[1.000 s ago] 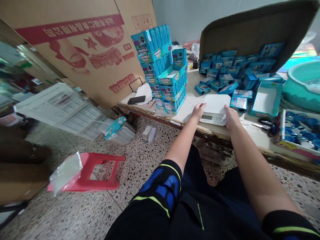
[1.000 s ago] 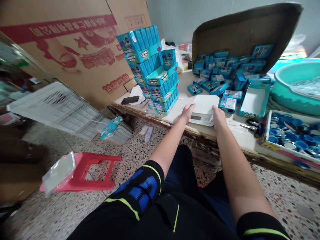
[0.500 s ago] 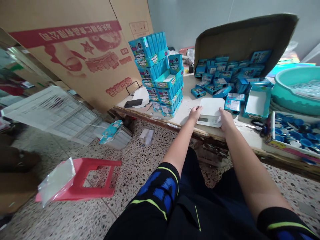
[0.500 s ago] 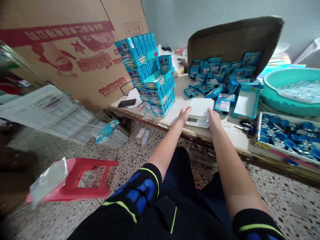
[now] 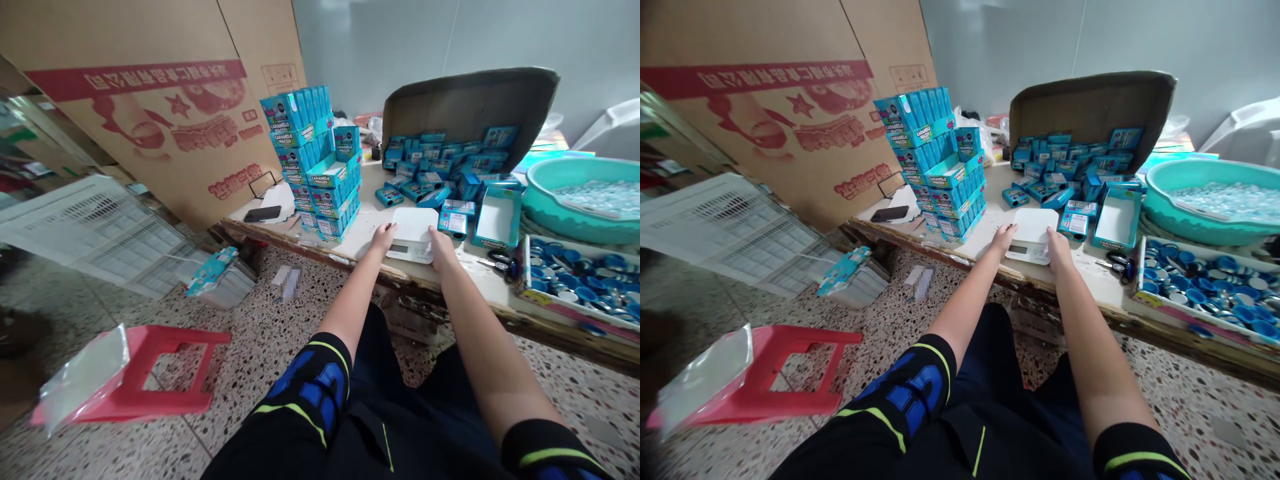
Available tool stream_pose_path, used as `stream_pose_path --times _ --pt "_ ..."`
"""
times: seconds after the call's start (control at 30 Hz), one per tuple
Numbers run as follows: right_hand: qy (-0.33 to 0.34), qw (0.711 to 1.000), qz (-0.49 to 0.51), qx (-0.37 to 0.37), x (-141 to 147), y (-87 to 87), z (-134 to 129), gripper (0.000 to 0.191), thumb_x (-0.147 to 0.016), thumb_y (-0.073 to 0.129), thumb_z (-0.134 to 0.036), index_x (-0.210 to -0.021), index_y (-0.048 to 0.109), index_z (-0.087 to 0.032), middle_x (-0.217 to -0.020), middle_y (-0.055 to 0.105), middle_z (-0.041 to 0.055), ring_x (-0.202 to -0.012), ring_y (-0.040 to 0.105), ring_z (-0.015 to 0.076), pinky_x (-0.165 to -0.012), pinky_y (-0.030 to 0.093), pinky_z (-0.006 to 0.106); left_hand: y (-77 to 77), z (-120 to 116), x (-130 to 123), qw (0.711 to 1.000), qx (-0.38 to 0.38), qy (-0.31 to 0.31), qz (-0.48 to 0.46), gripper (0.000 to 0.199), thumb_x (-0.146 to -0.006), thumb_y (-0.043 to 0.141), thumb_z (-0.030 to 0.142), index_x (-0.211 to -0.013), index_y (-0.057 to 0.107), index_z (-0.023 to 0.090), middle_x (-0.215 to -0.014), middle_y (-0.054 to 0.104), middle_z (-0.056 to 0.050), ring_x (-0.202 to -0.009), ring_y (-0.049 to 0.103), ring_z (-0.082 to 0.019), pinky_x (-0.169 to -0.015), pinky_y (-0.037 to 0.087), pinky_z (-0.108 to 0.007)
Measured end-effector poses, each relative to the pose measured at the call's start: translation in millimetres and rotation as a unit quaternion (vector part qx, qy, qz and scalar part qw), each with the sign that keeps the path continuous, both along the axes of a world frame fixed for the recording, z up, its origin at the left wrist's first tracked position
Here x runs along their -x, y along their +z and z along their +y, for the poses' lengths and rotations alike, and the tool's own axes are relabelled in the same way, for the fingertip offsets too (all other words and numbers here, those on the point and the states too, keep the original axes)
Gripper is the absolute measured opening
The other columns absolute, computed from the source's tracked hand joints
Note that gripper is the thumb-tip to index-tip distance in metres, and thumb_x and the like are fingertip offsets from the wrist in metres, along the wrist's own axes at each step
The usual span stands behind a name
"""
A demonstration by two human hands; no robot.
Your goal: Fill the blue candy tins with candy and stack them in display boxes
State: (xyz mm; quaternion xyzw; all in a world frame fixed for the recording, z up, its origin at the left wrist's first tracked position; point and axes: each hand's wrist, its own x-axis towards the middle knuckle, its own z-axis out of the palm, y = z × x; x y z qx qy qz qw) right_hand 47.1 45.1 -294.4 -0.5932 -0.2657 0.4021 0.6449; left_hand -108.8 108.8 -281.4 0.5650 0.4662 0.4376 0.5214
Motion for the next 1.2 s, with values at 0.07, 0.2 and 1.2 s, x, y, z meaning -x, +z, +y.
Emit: stream_pose_path --times 0.07,0.2,1.2 --pt "-0.02 1.0 0.01 0.019 0 1.3 -1 0.028 -0.085 0.068 -0.046 -0.088 0.07 -0.019 -0.068 0.064 0.0005 -0.054 0.057 0.0154 -0.044 0.046 0.025 -0.8 0 0 1.0 0.002 -0.002 -0.001 0.023 -0.084 0.064 0.038 -0.087 0.068 0.016 -0.104 0.074 -0.011 -0.104 0.065 -0.026 -0.096 0.046 -0.034" --pt "-0.028 0.999 0.024 0.028 3 5.6 -3 0.025 -0.087 0.066 -0.043 -0.087 0.069 -0.018 -0.068 0.064 0.0007 -0.054 0.056 0.0146 -0.045 0.046 0.024 -3.5 1 -1 1.0 0.003 -0.008 -0.005 0.023 -0.085 0.064 0.039 -0.089 0.068 0.017 -0.103 0.074 -0.01 -0.105 0.065 -0.025 -0.096 0.046 -0.033" --pt "0.059 0.985 0.164 0.019 0 12.7 2 0.037 -0.09 0.063 -0.055 -0.103 0.063 -0.021 -0.077 0.07 0.0039 -0.067 0.068 0.0231 -0.068 0.062 0.04 12.6 12 0 0.989 0.083 -0.006 -0.123 0.045 -0.074 0.08 0.036 -0.109 0.066 0.013 -0.103 0.076 -0.012 -0.11 0.068 -0.029 -0.101 0.051 -0.04"
